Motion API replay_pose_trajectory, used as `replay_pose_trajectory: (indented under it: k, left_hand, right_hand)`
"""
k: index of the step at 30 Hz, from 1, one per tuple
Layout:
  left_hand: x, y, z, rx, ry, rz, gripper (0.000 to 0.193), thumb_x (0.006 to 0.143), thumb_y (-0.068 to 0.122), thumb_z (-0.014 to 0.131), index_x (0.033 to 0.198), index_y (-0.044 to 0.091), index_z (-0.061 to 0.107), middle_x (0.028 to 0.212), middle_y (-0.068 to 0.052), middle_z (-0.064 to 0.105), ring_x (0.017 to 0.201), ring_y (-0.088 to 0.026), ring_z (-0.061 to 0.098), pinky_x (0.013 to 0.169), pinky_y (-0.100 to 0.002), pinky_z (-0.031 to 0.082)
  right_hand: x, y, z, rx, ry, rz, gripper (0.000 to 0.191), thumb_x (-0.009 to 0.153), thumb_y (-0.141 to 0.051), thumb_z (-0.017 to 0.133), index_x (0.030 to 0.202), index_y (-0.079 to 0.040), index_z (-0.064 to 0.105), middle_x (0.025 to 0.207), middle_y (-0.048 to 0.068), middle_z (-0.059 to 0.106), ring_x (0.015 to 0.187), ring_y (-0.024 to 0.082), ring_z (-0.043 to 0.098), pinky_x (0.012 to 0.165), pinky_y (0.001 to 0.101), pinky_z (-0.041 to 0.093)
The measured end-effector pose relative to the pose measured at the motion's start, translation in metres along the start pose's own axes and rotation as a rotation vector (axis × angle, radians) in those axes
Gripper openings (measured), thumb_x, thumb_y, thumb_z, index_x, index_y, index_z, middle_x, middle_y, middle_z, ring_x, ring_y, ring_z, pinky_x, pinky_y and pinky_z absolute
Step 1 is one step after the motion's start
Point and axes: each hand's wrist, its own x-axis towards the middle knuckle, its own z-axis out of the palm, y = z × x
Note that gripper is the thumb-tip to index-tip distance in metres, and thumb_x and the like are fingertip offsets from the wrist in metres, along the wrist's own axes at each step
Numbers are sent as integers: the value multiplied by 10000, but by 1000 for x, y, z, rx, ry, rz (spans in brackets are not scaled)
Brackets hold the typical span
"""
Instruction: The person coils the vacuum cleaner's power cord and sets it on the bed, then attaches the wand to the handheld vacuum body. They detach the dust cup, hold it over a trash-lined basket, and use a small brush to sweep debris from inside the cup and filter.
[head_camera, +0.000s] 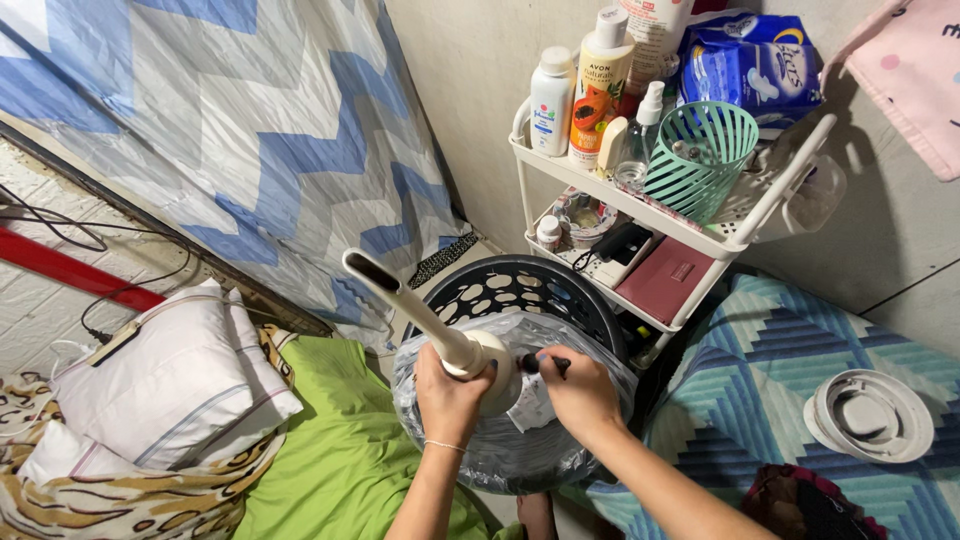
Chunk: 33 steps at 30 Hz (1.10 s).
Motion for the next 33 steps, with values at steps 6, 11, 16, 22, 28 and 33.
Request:
replay_pose_trajectory:
  k: [6,11,16,22,28,33]
  left_hand:
    - [1,-20,1,-106,23,-185,540,624,199,869,1078,56,616,1004,-109,692,939,-269,667,834,-398,546]
    - [24,-70,1,-546,137,-438,470,758,192,830,1146,44,610,1041,-77,715,902,-174,692,781,-344,583]
    - [52,-104,-15,-1138,179,-852,390,932,376,664,1215,111,618,1072,-51,707,944,-220,689,791,-398,586]
    - [58,-104,-31,-1345,167,-1045,402,937,425,485,1207,169,637,1132,-53,735,1029,-275,713,897,-511,585]
    - [58,-115,-30,-1420,-17,-960,358,999,286,480,1170,38,672,1108,-122,736,1008,-292,713,931,-493,580]
    - [68,-113,-26,-1304,-202,-989,395,1004,282,422,1118,2,676,1049,-162,743,935,-314,715,886,-482,582]
  right_hand:
    - [9,10,-2,-47,22,31,254,922,-321,640,1025,-147,794,630,141,701,578,247,706,586,387,522]
    - [22,19,-17,304,259,67,303,971,-302,573,948,-60,754,626,28,692,533,121,657,487,288,501]
    - [25,8,-36,704,454,144,383,1015,-277,513,878,24,706,573,76,604,451,144,519,434,279,408]
    - [2,-28,-50,845,477,-15,391,1021,-291,495,842,10,668,591,71,582,471,117,521,442,253,395]
    - [-34,-60,-43,485,79,-540,262,1006,-233,545,946,-34,705,823,59,725,656,148,671,566,288,526]
    - [-40,-76,-30,-2,-202,-1173,177,956,-144,665,1091,-28,663,945,106,678,872,274,682,790,368,554]
